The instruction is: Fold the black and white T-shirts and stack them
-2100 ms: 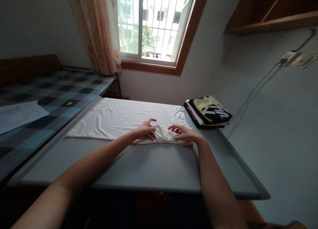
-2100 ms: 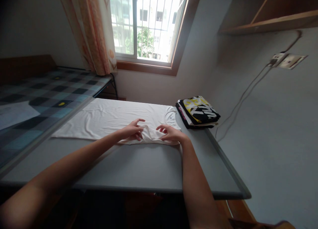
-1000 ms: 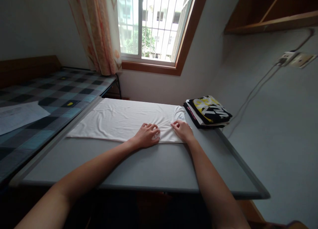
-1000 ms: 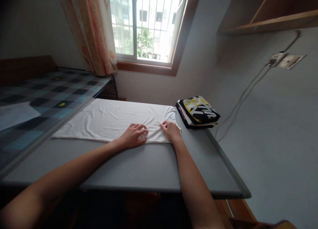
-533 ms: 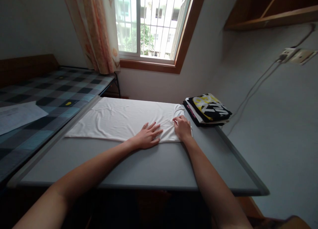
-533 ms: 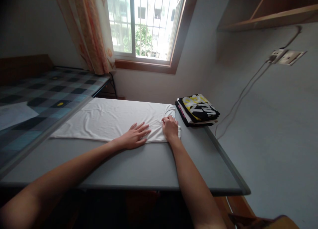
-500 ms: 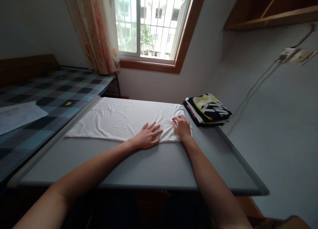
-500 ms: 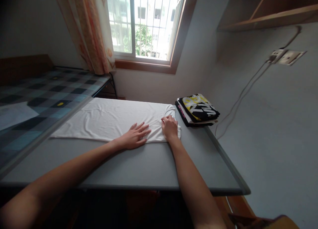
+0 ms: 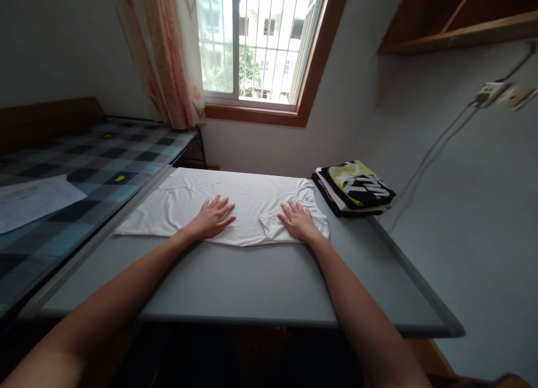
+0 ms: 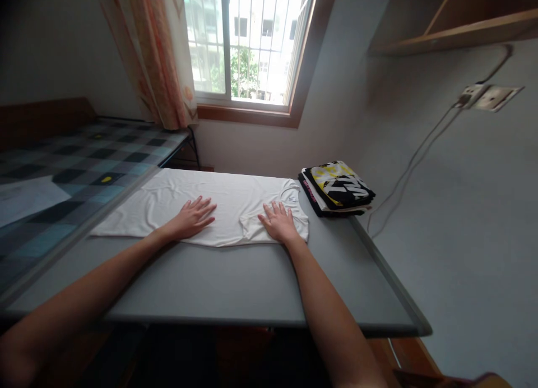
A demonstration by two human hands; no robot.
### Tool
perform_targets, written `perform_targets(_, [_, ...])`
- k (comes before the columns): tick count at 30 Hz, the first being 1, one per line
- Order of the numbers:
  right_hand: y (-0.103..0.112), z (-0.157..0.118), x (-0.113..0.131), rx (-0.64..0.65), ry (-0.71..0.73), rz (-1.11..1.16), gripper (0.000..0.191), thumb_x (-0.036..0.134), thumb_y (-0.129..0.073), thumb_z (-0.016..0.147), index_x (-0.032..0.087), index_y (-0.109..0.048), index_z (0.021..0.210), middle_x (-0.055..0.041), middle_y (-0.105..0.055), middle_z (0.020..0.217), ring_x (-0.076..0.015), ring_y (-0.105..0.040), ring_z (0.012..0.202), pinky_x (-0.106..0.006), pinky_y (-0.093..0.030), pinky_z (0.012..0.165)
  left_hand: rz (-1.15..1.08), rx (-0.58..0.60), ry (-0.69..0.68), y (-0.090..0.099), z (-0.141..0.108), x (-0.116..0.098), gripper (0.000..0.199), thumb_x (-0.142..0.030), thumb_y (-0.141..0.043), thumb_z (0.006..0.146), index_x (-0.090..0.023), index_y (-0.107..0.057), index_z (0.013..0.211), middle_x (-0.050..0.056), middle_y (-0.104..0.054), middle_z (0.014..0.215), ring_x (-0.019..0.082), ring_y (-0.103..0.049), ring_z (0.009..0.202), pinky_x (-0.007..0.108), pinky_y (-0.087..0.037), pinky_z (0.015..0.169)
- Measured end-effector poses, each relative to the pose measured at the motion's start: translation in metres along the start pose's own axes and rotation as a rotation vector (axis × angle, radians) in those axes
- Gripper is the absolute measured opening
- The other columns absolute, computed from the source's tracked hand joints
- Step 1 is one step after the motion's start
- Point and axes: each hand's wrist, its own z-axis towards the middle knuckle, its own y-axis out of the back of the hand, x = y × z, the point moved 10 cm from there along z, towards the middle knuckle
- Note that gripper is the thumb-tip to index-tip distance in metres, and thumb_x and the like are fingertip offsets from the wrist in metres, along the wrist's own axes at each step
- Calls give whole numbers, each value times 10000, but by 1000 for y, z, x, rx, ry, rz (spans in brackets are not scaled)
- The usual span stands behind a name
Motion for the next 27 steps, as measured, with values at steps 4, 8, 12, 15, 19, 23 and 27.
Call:
perform_targets(4, [6, 0, -5, -50, 9, 47, 598, 515, -263, 1033, 233, -368, 1549, -114, -273, 1635, -316, -197, 1510, -533, -190, 1189, -36, 26, 11, -5, -2, -6, 610, -550, -331, 1004, -230, -406, 1518, 127, -352, 1594, 377, -238, 1488, 657, -192, 1152])
perform_targets(8, [15, 1, -24, -131, -81, 60, 595, 475, -274, 1039, 200, -337, 1562, -147, -291, 1623, -309, -211, 1507, -512, -195, 1190, -64, 40, -2, -5, -1, -11, 600, -522, -324, 1010, -215, -403, 1520, 120, -312, 1613, 365, -234, 1493, 644, -185, 1163])
perform_targets(12, [6, 1, -35, -49, -156, 31, 619, 511, -278, 1030, 200, -337, 1562, -161, -255, 1634, -326, -207, 1505, -519, -188, 1185, -70, 40, -3, -3, -2, -9, 589, -511, -333, 1010, -219, -409, 1517, 121, -317, 1611, 354, -237, 1494, 637, -198, 1161])
perform_targets(15, [1, 0, -33, -1, -162, 23, 623, 512, -291, 1025, 198, -342, 1561, -161, -233, 1641, -333, -191, 1508, -514, -182, 1186, -72, 31, -22, -1, -2, -10, 588, -512, -341, 1009, -213, -420, 1509, 126, -317, 1610, 354, -240, 1493, 635, -198, 1161])
perform_targets(19, [2, 0, -32, 0, -161, 26, 612, 490, -310, 1022, 199, -349, 1558, -163, -240, 1638, -337, -192, 1507, -511, -200, 1180, -74, 26, -28, 0, -3, -10, 578, -511, -351, 1006, -223, -435, 1500, 126, -331, 1604, 352, -246, 1492, 629, -200, 1163])
perform_targets(23, [1, 1, -33, -9, -160, 31, 608, 486, -319, 1019, 200, -360, 1554, -162, -244, 1637, -339, -197, 1506, -507, -193, 1184, -68, 25, -33, 1, -4, -11, 577, -503, -363, 1005, -216, -430, 1502, 129, -350, 1595, 347, -253, 1491, 612, -215, 1165])
perform_targets(27, [-1, 2, -35, -13, -157, 29, 609, 486, -323, 1017, 203, -359, 1555, -156, -250, 1637, -339, -195, 1507, -498, -193, 1186, -61, 40, -34, 1, -4, -11, 578, -503, -355, 1007, -212, -428, 1502, 138, -337, 1599, 341, -258, 1490, 604, -211, 1168])
